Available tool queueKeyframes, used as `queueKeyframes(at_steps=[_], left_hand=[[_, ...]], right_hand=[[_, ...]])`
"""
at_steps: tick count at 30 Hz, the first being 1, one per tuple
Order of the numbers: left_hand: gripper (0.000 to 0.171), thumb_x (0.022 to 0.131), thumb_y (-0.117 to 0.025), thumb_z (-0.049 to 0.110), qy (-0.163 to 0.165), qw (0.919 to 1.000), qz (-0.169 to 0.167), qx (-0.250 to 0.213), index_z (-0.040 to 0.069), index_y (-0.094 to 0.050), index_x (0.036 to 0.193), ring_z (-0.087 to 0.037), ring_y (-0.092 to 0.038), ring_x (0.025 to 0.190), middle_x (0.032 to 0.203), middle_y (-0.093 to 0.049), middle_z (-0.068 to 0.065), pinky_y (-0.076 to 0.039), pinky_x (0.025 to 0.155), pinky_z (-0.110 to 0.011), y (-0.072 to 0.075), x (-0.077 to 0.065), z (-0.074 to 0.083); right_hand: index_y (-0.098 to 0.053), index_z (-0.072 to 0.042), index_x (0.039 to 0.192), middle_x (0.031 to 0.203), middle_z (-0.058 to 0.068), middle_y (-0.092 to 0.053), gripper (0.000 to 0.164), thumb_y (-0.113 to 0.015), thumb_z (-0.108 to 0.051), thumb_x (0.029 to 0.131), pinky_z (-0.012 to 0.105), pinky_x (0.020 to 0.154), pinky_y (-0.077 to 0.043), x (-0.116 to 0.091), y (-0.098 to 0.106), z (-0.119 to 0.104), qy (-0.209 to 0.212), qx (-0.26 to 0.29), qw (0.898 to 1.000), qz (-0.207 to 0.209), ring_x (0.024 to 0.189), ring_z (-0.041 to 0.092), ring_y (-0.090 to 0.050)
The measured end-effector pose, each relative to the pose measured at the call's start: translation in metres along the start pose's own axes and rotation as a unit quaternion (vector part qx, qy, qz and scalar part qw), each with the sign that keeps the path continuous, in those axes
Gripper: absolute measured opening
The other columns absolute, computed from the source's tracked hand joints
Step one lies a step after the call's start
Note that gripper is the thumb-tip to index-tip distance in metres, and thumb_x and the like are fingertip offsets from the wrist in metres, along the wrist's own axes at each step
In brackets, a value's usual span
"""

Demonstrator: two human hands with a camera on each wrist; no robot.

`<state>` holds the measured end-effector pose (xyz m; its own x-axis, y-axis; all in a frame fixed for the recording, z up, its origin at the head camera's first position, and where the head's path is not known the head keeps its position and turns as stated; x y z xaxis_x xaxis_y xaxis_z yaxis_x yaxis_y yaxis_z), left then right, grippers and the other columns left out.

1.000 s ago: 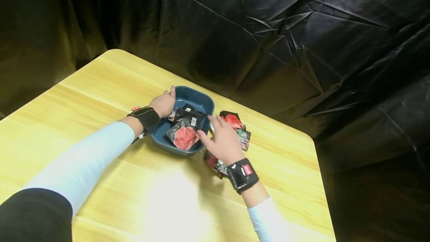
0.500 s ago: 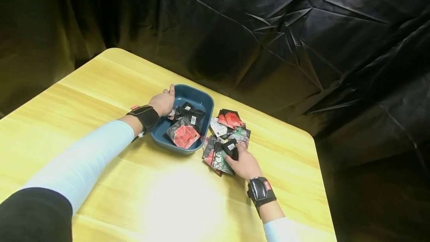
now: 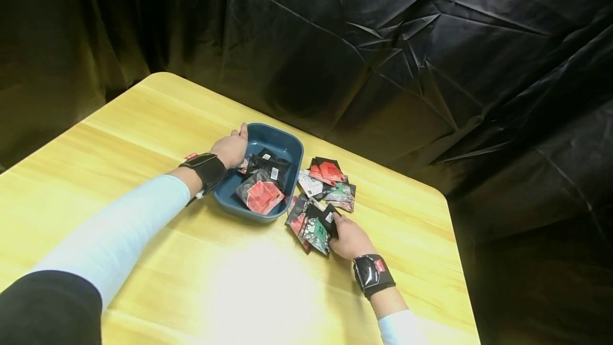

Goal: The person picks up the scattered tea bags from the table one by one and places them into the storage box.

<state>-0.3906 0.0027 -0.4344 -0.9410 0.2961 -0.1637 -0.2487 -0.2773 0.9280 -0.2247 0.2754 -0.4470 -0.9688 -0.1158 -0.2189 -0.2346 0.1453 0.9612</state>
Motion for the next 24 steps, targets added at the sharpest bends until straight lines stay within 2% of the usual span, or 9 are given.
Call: queueKeyframes(at_steps=[3, 6, 11, 14, 17, 21, 24], left_hand=[[0.071, 0.092, -0.042, 0.003, -0.001, 1.0000, -0.002, 0.004, -0.010, 0.002, 0.146, -0.038, -0.060, 0.091, 0.135, -0.035, -0.038, -0.050, 0.077, -0.048, -0.001, 0.001, 0.000], [0.071, 0.092, -0.041, 0.003, -0.003, 1.0000, -0.002, 0.004, -0.011, 0.003, 0.146, -0.038, -0.060, 0.090, 0.135, -0.035, -0.038, -0.050, 0.077, -0.048, -0.001, 0.001, -0.001], [0.070, 0.092, -0.040, 0.002, -0.004, 1.0000, 0.003, 0.004, -0.011, 0.003, 0.145, -0.039, -0.060, 0.091, 0.134, -0.035, -0.039, -0.050, 0.079, -0.049, -0.001, 0.002, -0.002], [0.069, 0.092, -0.040, 0.002, -0.002, 1.0000, 0.004, 0.003, -0.011, 0.002, 0.145, -0.040, -0.060, 0.094, 0.135, -0.035, -0.039, -0.050, 0.080, -0.050, 0.001, 0.002, -0.002], [0.069, 0.093, -0.040, 0.003, -0.001, 1.0000, 0.005, 0.002, -0.011, 0.001, 0.146, -0.040, -0.059, 0.095, 0.135, -0.035, -0.039, -0.050, 0.080, -0.050, 0.002, 0.000, -0.002], [0.069, 0.093, -0.042, 0.004, -0.004, 1.0000, 0.005, 0.003, -0.011, 0.000, 0.146, -0.039, -0.060, 0.094, 0.134, -0.036, -0.039, -0.050, 0.079, -0.049, 0.003, -0.002, 0.001], [0.069, 0.093, -0.043, 0.005, -0.006, 0.9999, 0.008, 0.003, -0.011, 0.000, 0.146, -0.039, -0.060, 0.091, 0.134, -0.036, -0.039, -0.050, 0.077, -0.049, 0.002, -0.001, 0.001]], right_hand=[[-0.055, -0.001, 0.127, 0.113, 0.021, -0.065, 0.049, -0.061, -0.009, 0.079, 0.047, 0.082, -0.051, 0.000, 0.008, 0.002, -0.004, -0.036, 0.998, 0.060, 0.100, 0.037, -0.063], [-0.062, -0.004, 0.118, 0.096, 0.018, -0.070, 0.036, -0.059, -0.008, 0.083, 0.046, 0.070, -0.052, -0.002, 0.026, 0.000, -0.013, -0.046, 0.992, 0.121, 0.085, 0.035, -0.067], [-0.063, -0.005, 0.118, 0.098, 0.014, -0.070, 0.036, -0.057, -0.006, 0.083, 0.043, 0.064, -0.051, 0.001, 0.067, -0.023, 0.019, -0.032, 0.981, 0.192, 0.077, 0.029, -0.066], [-0.062, -0.006, 0.121, 0.100, 0.013, -0.070, 0.038, -0.057, -0.005, 0.083, 0.043, 0.065, -0.051, 0.008, 0.088, -0.047, 0.045, -0.030, 0.977, 0.208, 0.080, 0.028, -0.065], [-0.060, -0.007, 0.123, 0.102, 0.012, -0.070, 0.039, -0.056, -0.006, 0.084, 0.044, 0.072, -0.052, 0.018, 0.103, -0.071, 0.067, -0.041, 0.975, 0.207, 0.090, 0.029, -0.066], [-0.059, -0.007, 0.124, 0.106, 0.010, -0.069, 0.036, -0.055, -0.010, 0.088, 0.042, 0.079, -0.052, 0.029, 0.113, -0.101, 0.092, -0.054, 0.974, 0.200, 0.097, 0.028, -0.065], [-0.060, -0.007, 0.124, 0.111, 0.010, -0.068, 0.035, -0.055, -0.010, 0.089, 0.041, 0.081, -0.053, 0.034, 0.117, -0.119, 0.113, -0.067, 0.969, 0.208, 0.102, 0.027, -0.064]])
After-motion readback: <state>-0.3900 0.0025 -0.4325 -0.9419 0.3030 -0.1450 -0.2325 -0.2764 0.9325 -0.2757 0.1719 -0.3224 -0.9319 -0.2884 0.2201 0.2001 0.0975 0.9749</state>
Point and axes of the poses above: each hand's wrist, its own x-axis towards the middle knuckle, its own y-axis out of the back of the hand, z = x × y, the point moved 8 cm from there along x, towards the middle knuckle
